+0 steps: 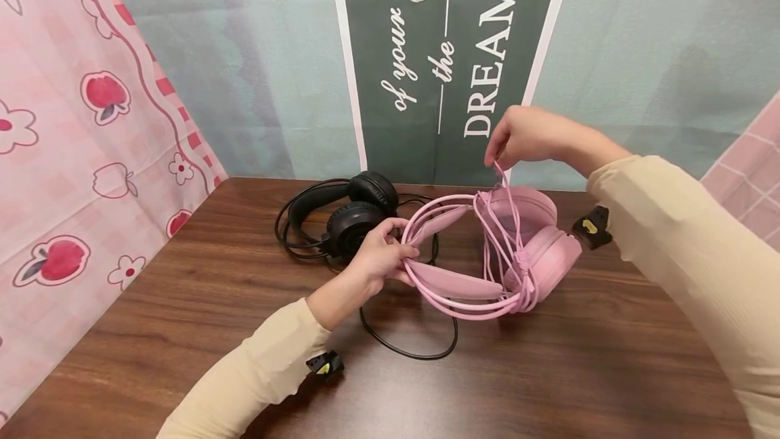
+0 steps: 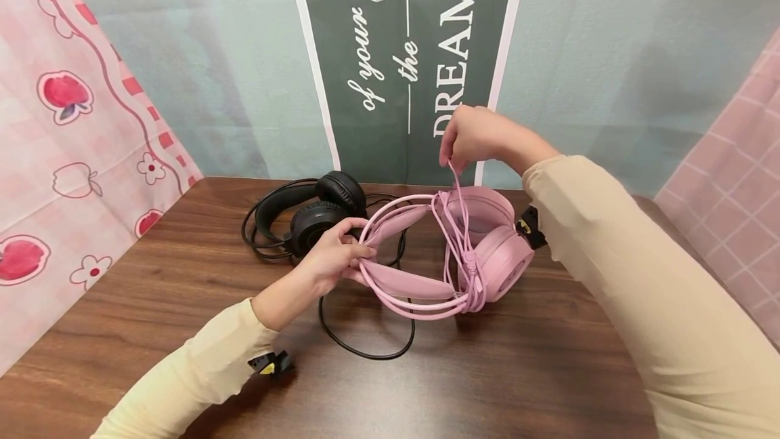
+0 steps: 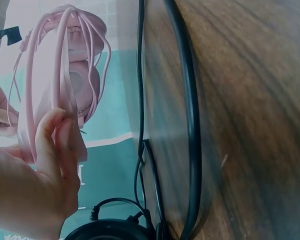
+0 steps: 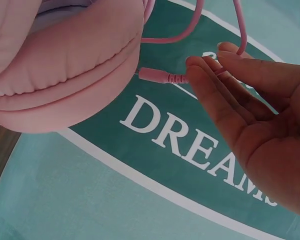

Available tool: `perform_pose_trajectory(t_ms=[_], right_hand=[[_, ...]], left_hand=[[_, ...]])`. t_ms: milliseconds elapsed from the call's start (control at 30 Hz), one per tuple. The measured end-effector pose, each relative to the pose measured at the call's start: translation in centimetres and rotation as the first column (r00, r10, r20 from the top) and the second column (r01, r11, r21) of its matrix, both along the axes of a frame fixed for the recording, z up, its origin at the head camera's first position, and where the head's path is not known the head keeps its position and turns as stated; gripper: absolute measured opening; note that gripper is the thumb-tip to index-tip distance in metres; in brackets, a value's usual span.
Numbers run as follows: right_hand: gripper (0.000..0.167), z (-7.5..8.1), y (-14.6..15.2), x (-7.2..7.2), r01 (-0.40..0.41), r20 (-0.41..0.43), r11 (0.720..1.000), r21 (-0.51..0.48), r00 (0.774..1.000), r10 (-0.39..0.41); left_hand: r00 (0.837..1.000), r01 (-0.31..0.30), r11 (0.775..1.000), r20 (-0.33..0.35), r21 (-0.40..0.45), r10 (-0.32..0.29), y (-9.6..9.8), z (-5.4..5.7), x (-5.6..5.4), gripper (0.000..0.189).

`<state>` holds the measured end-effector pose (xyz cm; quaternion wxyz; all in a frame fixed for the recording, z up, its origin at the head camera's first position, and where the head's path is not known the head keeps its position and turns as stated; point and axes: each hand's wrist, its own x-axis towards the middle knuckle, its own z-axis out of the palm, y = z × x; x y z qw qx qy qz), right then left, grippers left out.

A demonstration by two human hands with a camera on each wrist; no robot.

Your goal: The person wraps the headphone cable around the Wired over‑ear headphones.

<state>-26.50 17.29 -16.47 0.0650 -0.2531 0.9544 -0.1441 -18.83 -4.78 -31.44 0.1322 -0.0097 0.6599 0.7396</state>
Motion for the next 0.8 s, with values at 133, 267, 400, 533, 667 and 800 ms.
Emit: perform_pose_trajectory(t_ms=[133, 267, 400, 533, 667, 800], right_hand=[[0.015, -0.5, -0.3, -0.2, -0.023, 0.013, 1.0, 0.005, 1.0, 0.023], [0.018, -1.0, -0.2, -0.5, -0.051, 0.061, 0.999, -0.015, 0.997, 0.052], [0.024, -1.2, 0.2, -0.7, -0.083, 0.111, 0.995, -0.051, 0.99, 0.088], [0.024, -1.1, 0.8, -0.6, -0.068, 0.156, 0.991, -0.112, 0.984, 0.085], [0.024, -0.9, 1.5, -0.1, -0.045, 0.155, 0.988, -0.148, 0.986, 0.068], [0.029, -0.9, 2.5, 0.6, -0.032, 0.13, 0.986, -0.165, 0.99, 0.054]], left_hand=[[1.0, 0.004, 1.0, 0.011, 0.001, -0.004, 0.3, -0.1, 0.0, 0.048], [1.0, 0.003, 1.0, 0.025, 0.01, -0.003, 0.5, -0.2, 0.1, 0.049], [0.999, -0.01, 1.0, 0.038, 0.02, 0.009, 0.7, -0.3, 0.1, 0.049], [0.999, -0.025, 0.999, 0.045, 0.036, 0.023, 0.8, -0.5, 0.0, 0.049], [0.998, -0.034, 0.999, 0.051, 0.039, 0.033, 0.7, -0.7, -0.1, 0.049], [0.998, -0.041, 0.999, 0.059, 0.033, 0.039, 0.7, -1.0, -0.1, 0.049]])
